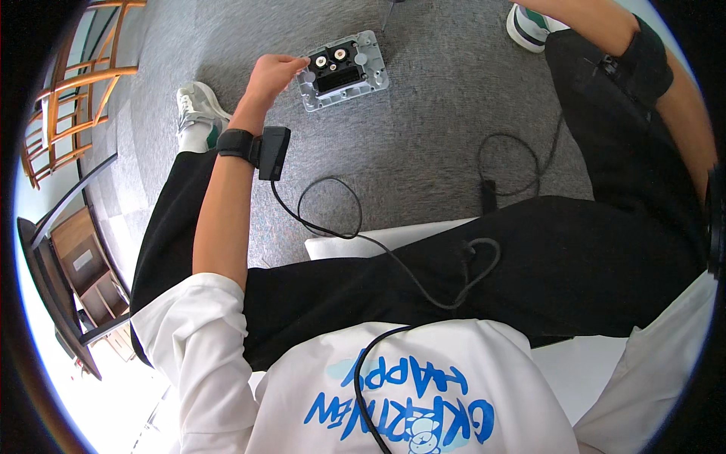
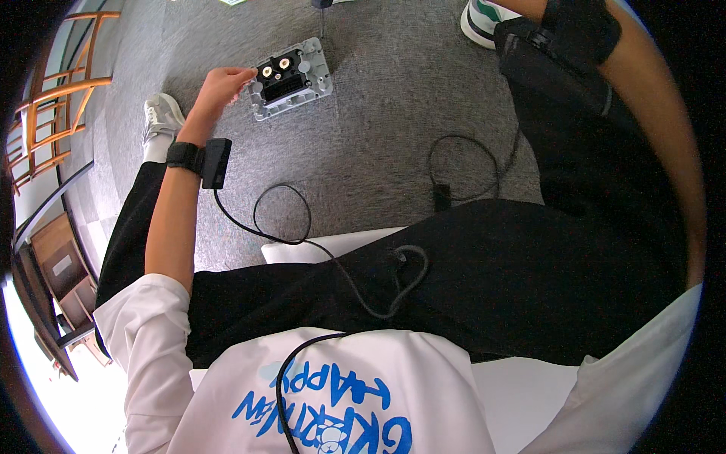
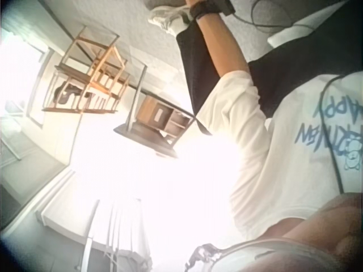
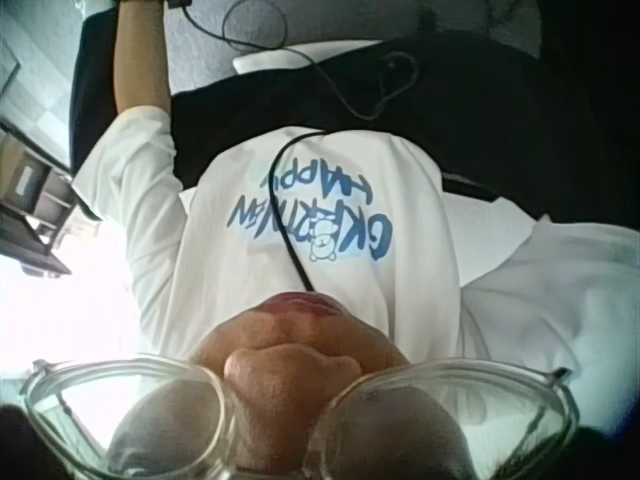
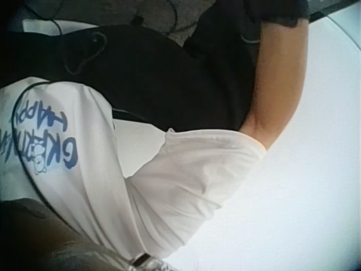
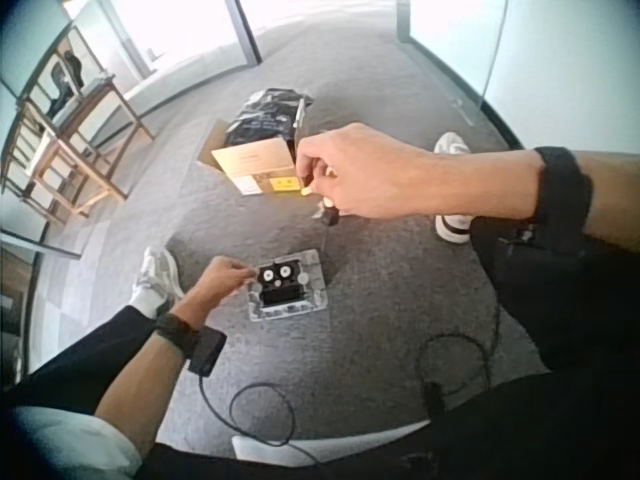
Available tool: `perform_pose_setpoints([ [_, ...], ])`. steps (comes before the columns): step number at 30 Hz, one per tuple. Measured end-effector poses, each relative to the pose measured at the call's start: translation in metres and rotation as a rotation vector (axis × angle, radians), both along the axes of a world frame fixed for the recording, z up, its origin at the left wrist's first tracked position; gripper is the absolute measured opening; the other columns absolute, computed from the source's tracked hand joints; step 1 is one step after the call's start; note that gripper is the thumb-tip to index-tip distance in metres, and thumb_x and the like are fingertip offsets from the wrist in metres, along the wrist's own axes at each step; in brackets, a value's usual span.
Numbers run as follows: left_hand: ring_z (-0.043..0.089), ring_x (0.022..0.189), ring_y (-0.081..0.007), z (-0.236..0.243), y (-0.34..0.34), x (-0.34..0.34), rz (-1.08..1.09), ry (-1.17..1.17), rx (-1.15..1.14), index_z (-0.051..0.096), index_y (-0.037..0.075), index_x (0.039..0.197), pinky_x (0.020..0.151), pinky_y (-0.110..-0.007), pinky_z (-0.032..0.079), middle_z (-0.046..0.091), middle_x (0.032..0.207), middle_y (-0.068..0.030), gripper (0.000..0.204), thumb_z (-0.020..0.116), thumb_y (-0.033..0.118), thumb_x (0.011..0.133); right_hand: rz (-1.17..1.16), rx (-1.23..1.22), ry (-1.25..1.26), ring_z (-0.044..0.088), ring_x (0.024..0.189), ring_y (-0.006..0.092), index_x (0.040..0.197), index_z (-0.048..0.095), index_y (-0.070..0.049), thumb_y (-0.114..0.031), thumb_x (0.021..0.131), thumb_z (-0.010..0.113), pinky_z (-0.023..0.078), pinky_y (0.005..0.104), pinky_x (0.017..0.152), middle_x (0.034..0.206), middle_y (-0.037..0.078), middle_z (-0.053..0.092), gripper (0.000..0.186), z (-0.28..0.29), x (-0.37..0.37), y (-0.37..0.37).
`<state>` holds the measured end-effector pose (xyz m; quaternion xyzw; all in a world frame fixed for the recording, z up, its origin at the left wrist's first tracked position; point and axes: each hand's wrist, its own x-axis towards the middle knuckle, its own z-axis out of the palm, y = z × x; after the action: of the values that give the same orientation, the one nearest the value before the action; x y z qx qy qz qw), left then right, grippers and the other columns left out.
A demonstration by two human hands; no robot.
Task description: The person uses a screwdriver to loosen and remove screws from a small electrical component on the floor.
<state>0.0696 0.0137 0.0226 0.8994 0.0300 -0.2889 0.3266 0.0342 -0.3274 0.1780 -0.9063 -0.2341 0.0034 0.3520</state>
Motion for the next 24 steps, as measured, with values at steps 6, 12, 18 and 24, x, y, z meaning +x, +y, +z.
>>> perform_pose_setpoints([
  [6, 0.075, 0.090, -0.0307, -0.008, -0.021, 0.007, -0.208, -0.181, 0.295, 0.082, 0.008, 0.100, 0.085, -0.039, 0.057, 0.078, 0.096, -0.0164, 0.040, 0.074, 0.043, 0.084, -0.027, -0.075, 0.010, 0.074, 0.087, 0.0340, 0.109, 0.067, 0.006, -0.005, 0.093, 0.057, 0.057, 0.0417, 0.079, 0.098, 0.024, 0.074, 0.022, 0.003, -0.005, -0.001],
  [12, 0.073, 0.098, -0.0384, -0.003, -0.025, 0.002, -0.235, -0.230, 0.428, 0.081, 0.008, 0.100, 0.090, -0.045, 0.056, 0.077, 0.097, -0.0195, 0.038, 0.069, 0.042, 0.087, 0.016, -0.056, 0.005, 0.074, 0.090, 0.0353, 0.110, 0.066, 0.006, -0.005, 0.093, 0.057, 0.057, 0.0420, 0.079, 0.100, 0.024, 0.074, 0.022, -0.005, -0.004, -0.002],
  [18, 0.071, 0.103, -0.0427, 0.008, -0.034, -0.009, -0.281, -0.321, 0.453, 0.076, 0.004, 0.102, 0.092, -0.049, 0.055, 0.075, 0.102, -0.0231, 0.033, 0.065, 0.032, 0.089, 0.025, -0.044, -0.072, 0.074, 0.089, 0.0352, 0.110, 0.066, 0.005, -0.007, 0.093, 0.057, 0.057, 0.0421, 0.079, 0.099, 0.024, 0.073, 0.022, -0.009, -0.004, -0.001],
  [24, 0.068, 0.107, -0.0486, -0.001, -0.028, 0.002, -0.357, -0.326, 0.562, 0.074, 0.000, 0.102, 0.094, -0.052, 0.054, 0.072, 0.107, -0.0293, 0.029, 0.060, 0.020, 0.086, 0.037, -0.055, -0.045, 0.073, 0.088, 0.0358, 0.111, 0.066, 0.005, -0.007, 0.094, 0.056, 0.057, 0.0423, 0.078, 0.097, 0.024, 0.074, 0.023, -0.008, -0.002, 0.000],
])
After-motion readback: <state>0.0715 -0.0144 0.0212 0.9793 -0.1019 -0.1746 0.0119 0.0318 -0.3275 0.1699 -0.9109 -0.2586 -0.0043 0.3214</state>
